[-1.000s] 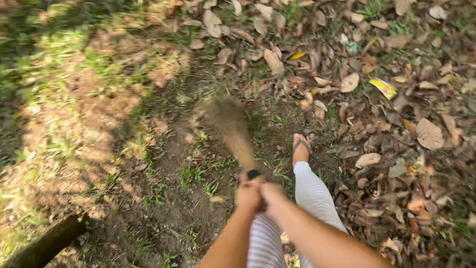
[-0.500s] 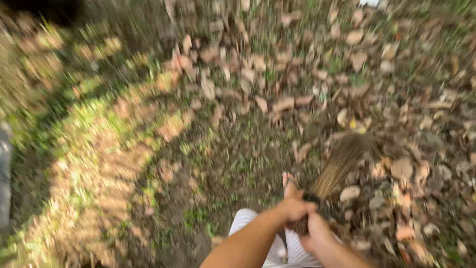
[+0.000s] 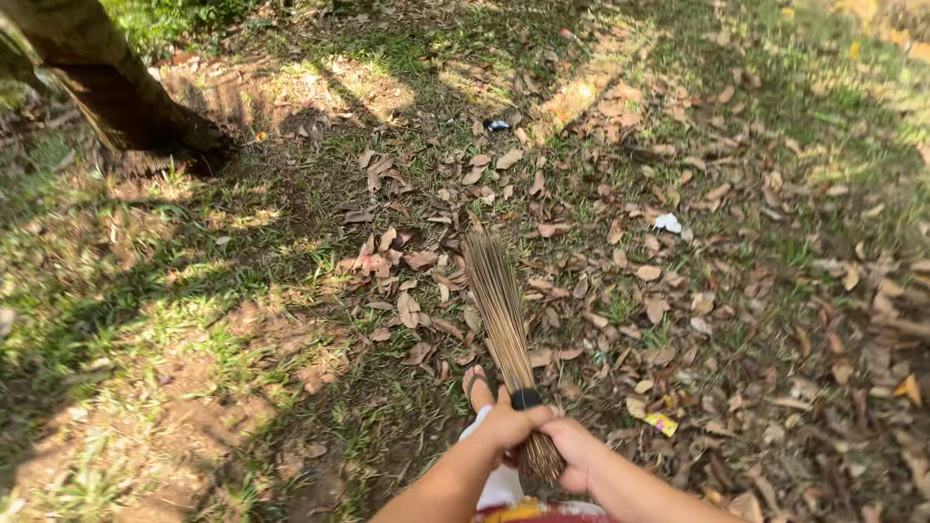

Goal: The person sweeps dry leaves on a dirt ground using a stick broom, gathering them into a pile near the base of a tree.

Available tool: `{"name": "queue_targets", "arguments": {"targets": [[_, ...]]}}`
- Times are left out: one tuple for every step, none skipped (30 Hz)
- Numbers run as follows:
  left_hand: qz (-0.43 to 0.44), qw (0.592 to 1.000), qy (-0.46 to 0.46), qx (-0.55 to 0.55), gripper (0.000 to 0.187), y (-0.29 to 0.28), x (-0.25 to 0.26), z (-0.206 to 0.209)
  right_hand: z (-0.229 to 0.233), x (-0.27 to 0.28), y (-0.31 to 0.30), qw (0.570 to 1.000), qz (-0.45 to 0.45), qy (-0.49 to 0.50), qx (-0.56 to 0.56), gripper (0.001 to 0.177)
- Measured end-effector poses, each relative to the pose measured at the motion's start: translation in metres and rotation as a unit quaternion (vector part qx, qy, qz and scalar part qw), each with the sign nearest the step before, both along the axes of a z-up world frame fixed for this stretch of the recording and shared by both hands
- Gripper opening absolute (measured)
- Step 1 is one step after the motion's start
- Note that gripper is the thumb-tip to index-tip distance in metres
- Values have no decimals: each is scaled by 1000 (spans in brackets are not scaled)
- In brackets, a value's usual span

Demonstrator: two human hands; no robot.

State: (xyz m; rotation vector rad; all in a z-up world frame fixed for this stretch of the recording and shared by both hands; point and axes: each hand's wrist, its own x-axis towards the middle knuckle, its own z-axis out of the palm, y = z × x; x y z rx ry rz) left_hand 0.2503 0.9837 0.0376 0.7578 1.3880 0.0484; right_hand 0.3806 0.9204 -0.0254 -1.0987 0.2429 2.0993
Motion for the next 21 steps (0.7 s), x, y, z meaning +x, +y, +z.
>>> {"name": "queue_targets", "arguments": {"targets": [[9,1000,10,24,103,15,-1,1,2,4,17,999,27,-31,17,29],[19,999,19,47,107,32,-2,-2,2,10,38,996,55,-62,35,27],[27,997,30,73,110,48,-3,-8,0,14,62,991,81,-91,55,26],[46,997,-43,34,100,72,-4,-17,-2,17,91,987,101,-101,77,25],[67,991,-117,-10,91,97,-3,-26,-3,19,117,982,123,-111,93,25],[87,976,-191,-52,84,115,-3,-33,-2,20,137,976,145,-120,109,25],[110,977,-176,-44,79,145,-1,-37,3,23,168,977,142,-139,71,25],[135,977,-160,-36,76,172,5,-40,10,28,193,977,138,-158,33,25],[161,977,-137,-41,75,177,4,-44,13,25,199,976,134,-168,-19,25],[142,971,-180,-65,66,195,4,-49,14,23,217,978,144,-147,1,25],[123,962,-227,-92,58,218,6,-54,14,26,237,979,155,-128,15,26],[106,949,-273,-117,53,231,7,-58,14,28,253,980,165,-108,28,26],[137,953,-253,-97,49,243,9,-58,12,28,269,980,160,-115,4,25],[168,955,-232,-78,46,253,13,-57,9,28,281,980,155,-121,-19,25],[198,957,-206,-58,43,265,11,-56,5,24,292,980,148,-125,-41,24],[206,954,-196,-91,40,275,12,-56,3,27,300,981,137,-132,-44,25],[210,952,-187,-120,37,288,18,-57,2,35,312,982,123,-141,-43,26],[214,949,-179,-149,35,300,23,-61,1,43,325,982,108,-149,-41,27],[185,953,-186,-149,33,315,27,-67,-2,50,339,986,106,-129,-20,29],[155,957,-192,-149,33,333,30,-74,-5,57,353,988,105,-109,1,30],[128,960,-200,-148,35,354,35,-81,-8,64,373,990,106,-89,22,32]]}}
